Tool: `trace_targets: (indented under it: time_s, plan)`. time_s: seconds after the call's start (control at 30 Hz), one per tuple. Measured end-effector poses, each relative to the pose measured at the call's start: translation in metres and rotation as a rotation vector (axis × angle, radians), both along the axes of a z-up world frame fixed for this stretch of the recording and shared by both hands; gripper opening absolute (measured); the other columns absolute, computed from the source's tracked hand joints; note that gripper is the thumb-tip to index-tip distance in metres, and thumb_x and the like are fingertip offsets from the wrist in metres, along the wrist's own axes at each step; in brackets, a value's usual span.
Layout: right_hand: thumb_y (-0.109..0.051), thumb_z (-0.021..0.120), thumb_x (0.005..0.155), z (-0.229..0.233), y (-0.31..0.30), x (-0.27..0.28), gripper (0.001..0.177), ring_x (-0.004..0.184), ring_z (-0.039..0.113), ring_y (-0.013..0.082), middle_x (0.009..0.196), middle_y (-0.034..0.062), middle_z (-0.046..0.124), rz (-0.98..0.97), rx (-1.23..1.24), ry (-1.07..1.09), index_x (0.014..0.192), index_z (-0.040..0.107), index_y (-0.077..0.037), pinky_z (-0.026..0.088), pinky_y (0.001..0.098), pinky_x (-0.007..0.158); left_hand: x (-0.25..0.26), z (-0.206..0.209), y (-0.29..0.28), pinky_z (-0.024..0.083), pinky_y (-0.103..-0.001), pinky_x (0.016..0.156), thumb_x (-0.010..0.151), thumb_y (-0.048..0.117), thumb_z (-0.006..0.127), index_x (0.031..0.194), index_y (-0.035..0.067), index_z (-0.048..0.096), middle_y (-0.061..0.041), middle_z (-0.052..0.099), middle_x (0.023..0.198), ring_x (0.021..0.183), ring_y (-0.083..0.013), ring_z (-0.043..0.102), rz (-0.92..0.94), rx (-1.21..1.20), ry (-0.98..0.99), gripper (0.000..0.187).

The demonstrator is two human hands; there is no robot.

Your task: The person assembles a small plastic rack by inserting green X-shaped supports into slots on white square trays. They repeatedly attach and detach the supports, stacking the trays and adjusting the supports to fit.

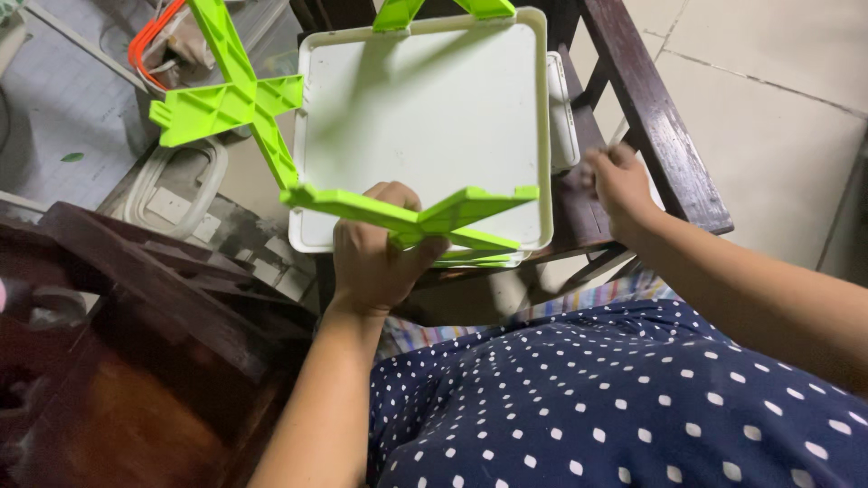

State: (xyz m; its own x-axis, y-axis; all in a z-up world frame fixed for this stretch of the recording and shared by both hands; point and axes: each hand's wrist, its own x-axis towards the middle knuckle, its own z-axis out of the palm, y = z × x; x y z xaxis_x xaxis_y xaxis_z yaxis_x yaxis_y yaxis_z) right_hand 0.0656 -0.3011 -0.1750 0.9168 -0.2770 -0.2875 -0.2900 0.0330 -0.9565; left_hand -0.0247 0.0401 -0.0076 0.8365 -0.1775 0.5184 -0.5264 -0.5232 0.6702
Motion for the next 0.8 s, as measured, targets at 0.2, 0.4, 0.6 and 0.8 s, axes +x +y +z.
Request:
trace_targets:
  time_s: [0.2, 0.4, 0.6, 0.8]
  plan:
    - [-0.023, 0.065, 0.096, -0.098, -0.038, 0.053, 0.017, 0.075, 0.064, 0.0109, 0.086, -0.0011, 0.068, 0.032, -0.225, 0.287, 0.107, 0.063, -0.011, 0.050, 0.0291, 0.066, 0.002, -0.010, 0.002, 0.045, -0.044, 0.060, 0.084, 0.082, 0.058, 0.078, 0.008, 0.055, -0.008, 0.056, 0.070, 0.067, -0.0296, 0.060, 0.058, 0.133, 0.006, 0.075]
    - [-0.030, 0.070, 0.095, -0.137, -0.051, 0.100, 0.044, 0.107, 0.061, 0.0244, 0.131, 0.0080, 0.059, 0.008, -0.073, 0.576, 0.133, 0.061, -0.011, 0.054, 0.0417, 0.093, 0.005, -0.014, -0.001, 0.043, -0.046, 0.064, 0.089, 0.080, 0.056, 0.074, 0.009, 0.049, -0.008, 0.049, 0.069, 0.068, -0.0315, 0.055, 0.062, 0.188, -0.127, 0.073]
    - [-0.038, 0.064, 0.103, -0.150, -0.049, 0.105, 0.085, 0.152, 0.029, 0.0358, 0.170, 0.0166, 0.017, -0.009, 0.280, 0.549, 0.163, 0.016, -0.003, 0.043, 0.0522, 0.116, 0.005, -0.020, 0.000, 0.041, -0.047, 0.062, 0.088, 0.082, 0.055, 0.072, 0.009, 0.046, -0.010, 0.046, 0.066, 0.066, -0.0328, 0.054, 0.101, 0.208, -0.145, 0.075]
    - [-0.041, 0.061, 0.095, -0.123, -0.028, 0.098, 0.078, 0.153, 0.030, 0.0300, 0.168, 0.0125, 0.028, -0.040, 0.432, 0.537, 0.161, 0.023, -0.023, 0.032, 0.0489, 0.118, 0.001, -0.021, -0.001, 0.041, -0.046, 0.060, 0.084, 0.084, 0.056, 0.070, 0.010, 0.046, -0.008, 0.045, 0.065, 0.064, -0.0312, 0.054, 0.142, 0.231, -0.110, 0.076]
